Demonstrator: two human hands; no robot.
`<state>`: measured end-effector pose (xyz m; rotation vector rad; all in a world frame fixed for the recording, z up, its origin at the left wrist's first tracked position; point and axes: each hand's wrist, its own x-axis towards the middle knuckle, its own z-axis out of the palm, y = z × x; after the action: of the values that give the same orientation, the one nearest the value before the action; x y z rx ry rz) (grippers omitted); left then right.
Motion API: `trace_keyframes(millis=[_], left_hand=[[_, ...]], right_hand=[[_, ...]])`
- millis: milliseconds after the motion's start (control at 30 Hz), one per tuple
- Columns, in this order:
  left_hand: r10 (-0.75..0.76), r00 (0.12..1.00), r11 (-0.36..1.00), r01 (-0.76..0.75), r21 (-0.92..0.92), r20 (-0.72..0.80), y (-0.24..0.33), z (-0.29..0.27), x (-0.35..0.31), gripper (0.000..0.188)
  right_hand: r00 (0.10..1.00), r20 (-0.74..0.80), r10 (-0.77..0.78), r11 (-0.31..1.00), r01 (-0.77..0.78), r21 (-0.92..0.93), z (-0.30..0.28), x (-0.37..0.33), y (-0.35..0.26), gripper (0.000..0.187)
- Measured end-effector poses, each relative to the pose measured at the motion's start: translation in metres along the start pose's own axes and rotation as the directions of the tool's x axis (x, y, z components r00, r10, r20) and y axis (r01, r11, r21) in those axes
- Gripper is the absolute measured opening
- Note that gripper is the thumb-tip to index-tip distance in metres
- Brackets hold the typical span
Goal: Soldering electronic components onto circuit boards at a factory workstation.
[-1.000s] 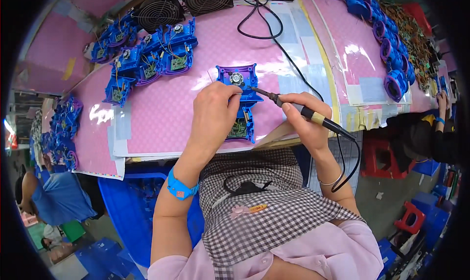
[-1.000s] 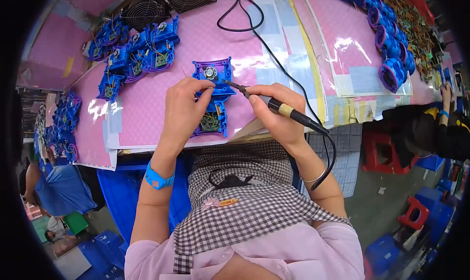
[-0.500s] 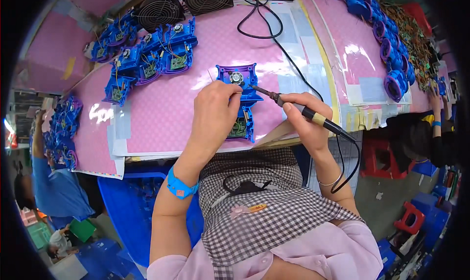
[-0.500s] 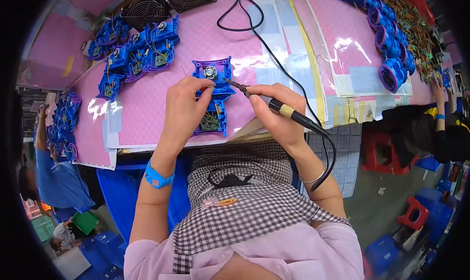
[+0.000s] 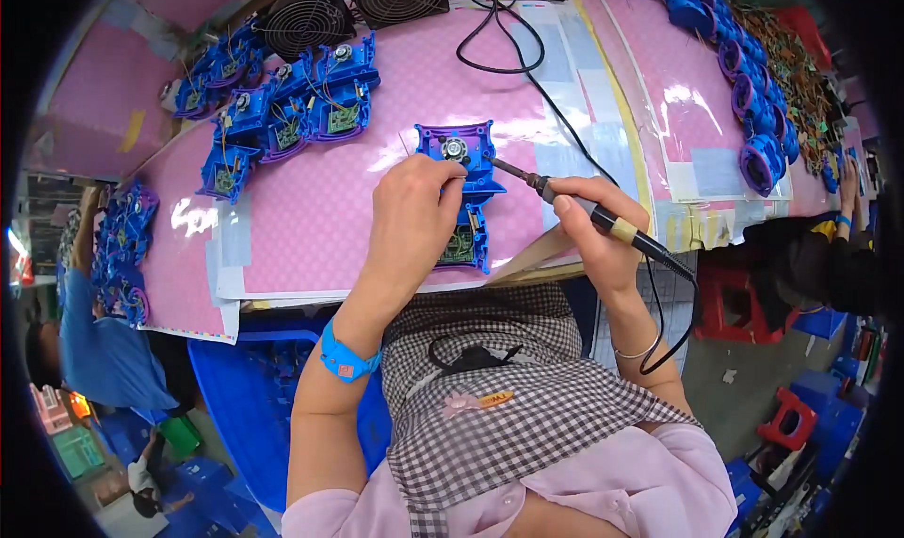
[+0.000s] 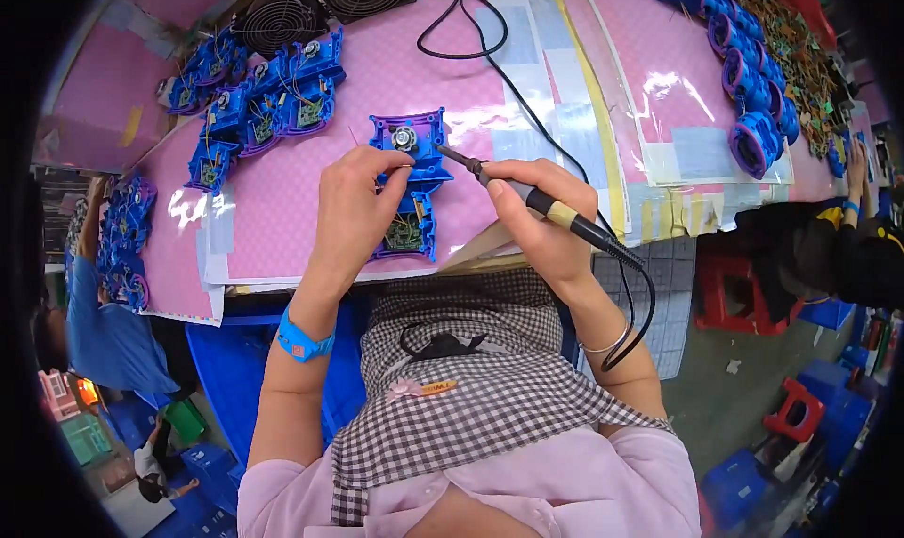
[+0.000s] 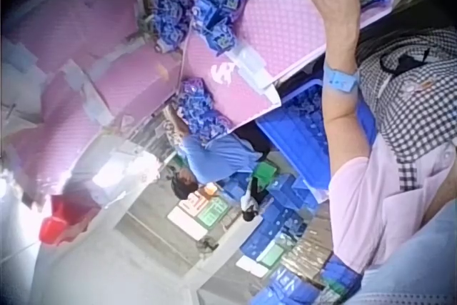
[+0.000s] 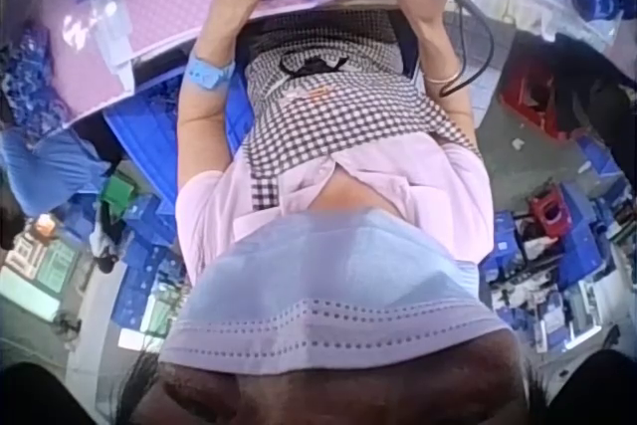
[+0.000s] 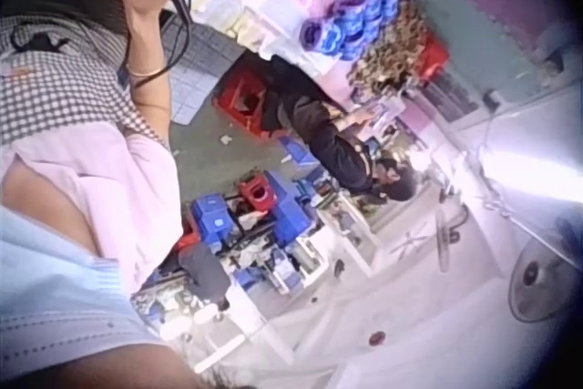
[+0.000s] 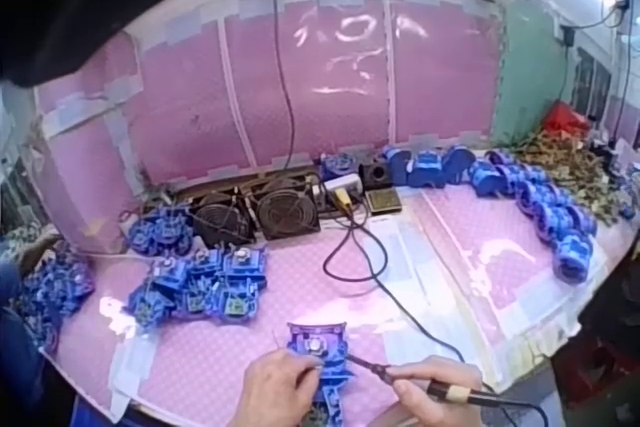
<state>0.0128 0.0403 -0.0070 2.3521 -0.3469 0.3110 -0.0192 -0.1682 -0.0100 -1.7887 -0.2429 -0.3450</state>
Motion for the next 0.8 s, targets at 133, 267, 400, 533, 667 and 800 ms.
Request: trace_keyframes(millis=[133,267,400,533,667,800], left_hand=[[0.004,1.000,1.000,-0.004,-0.010,0.002,0.0010,-0.0005,0.0000,0.008],[0.004,1.000,1.000,-0.005,-0.015,-0.003,0.0012,-0.0002,-0.0003,0.008],[0.003,1.000,1.000,-0.003,-0.012,-0.005,0.0007,0.0003,-0.0004,0.008],[-0.005,1.000,1.000,0.005,-0.012,-0.008,-0.0001,0.0007,-0.0008,0.008],[-0.022,1.000,1.000,0.022,-0.017,-0.007,0.0012,0.0010,-0.0007,0.008],[-0.019,1.000,1.000,0.019,-0.015,-0.005,0.0005,0.0009,-0.0012,0.008]], right_hand=[[1.000,-0.006,-0.011,1.000,0.011,-0.024,-0.0007,0.0013,0.0002,0.015],[1.000,-0.012,0.010,1.000,-0.010,0.001,-0.0006,0.0001,0.0009,0.015],[1.000,-0.001,0.012,1.000,-0.012,0.007,0.0012,0.0001,0.0014,0.015],[0.999,0.030,-0.026,0.998,0.028,-0.058,0.0050,0.0030,0.0006,0.016],[0.999,0.038,-0.020,0.998,0.022,-0.062,0.0057,0.0033,0.0009,0.017],[0.998,0.050,0.028,0.998,-0.025,-0.061,0.0028,-0.0002,-0.0018,0.017]])
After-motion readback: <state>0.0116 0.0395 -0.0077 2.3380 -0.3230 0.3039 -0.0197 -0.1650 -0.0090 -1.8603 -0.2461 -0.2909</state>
